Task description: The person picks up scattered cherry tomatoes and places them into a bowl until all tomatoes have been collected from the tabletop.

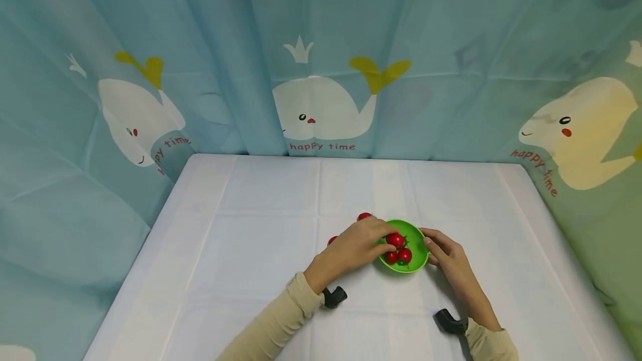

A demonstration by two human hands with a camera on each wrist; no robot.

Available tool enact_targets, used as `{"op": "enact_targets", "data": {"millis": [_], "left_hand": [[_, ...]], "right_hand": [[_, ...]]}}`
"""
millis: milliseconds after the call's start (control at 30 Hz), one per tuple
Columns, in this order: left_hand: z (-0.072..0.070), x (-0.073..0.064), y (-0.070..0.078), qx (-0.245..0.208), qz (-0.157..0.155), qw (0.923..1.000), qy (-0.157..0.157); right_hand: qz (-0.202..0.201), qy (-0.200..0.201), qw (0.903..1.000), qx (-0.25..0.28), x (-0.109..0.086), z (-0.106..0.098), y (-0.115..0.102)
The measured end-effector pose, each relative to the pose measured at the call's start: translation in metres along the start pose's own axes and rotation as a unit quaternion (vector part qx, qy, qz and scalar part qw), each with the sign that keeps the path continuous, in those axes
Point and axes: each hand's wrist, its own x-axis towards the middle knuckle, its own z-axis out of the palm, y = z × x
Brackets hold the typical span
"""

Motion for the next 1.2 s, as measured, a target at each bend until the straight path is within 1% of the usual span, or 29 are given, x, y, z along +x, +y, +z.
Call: {"op": "enact_targets", "data": {"millis": [200, 367, 567, 733, 900, 1033, 1200], "left_hand": [[0.006, 0.001, 0.001, 0.029, -0.007, 0.9994, -0.016], [0.010, 0.005, 0.002, 0.054, 0.001, 0.9983, -0.022], [0.019, 0.009, 0.007, 0.084, 0.008, 0.9954, -0.044], [0.025, 0.010, 0.008, 0.113, 0.015, 0.9929, -0.036], [0.025, 0.011, 0.009, 0.129, 0.019, 0.9910, -0.027], [0.023, 0.011, 0.009, 0.139, 0.022, 0.9896, -0.031], [0.020, 0.010, 0.010, 0.135, 0.019, 0.9900, -0.037]], "right_hand": [[0.004, -0.005, 1.0000, 0.001, -0.001, 0.000, 0.000], [-0.004, -0.002, 1.0000, -0.004, 0.001, -0.002, -0.001], [0.001, -0.004, 1.0000, 0.008, -0.001, -0.002, 0.002], [-0.006, -0.003, 0.9999, 0.008, -0.001, -0.001, 0.004], [-0.010, -0.002, 0.9999, 0.011, 0.001, -0.002, 0.005], [-0.009, -0.005, 0.9997, 0.022, 0.001, -0.002, 0.003], [-0.011, -0.011, 0.9994, 0.032, 0.001, -0.001, 0.000]]}}
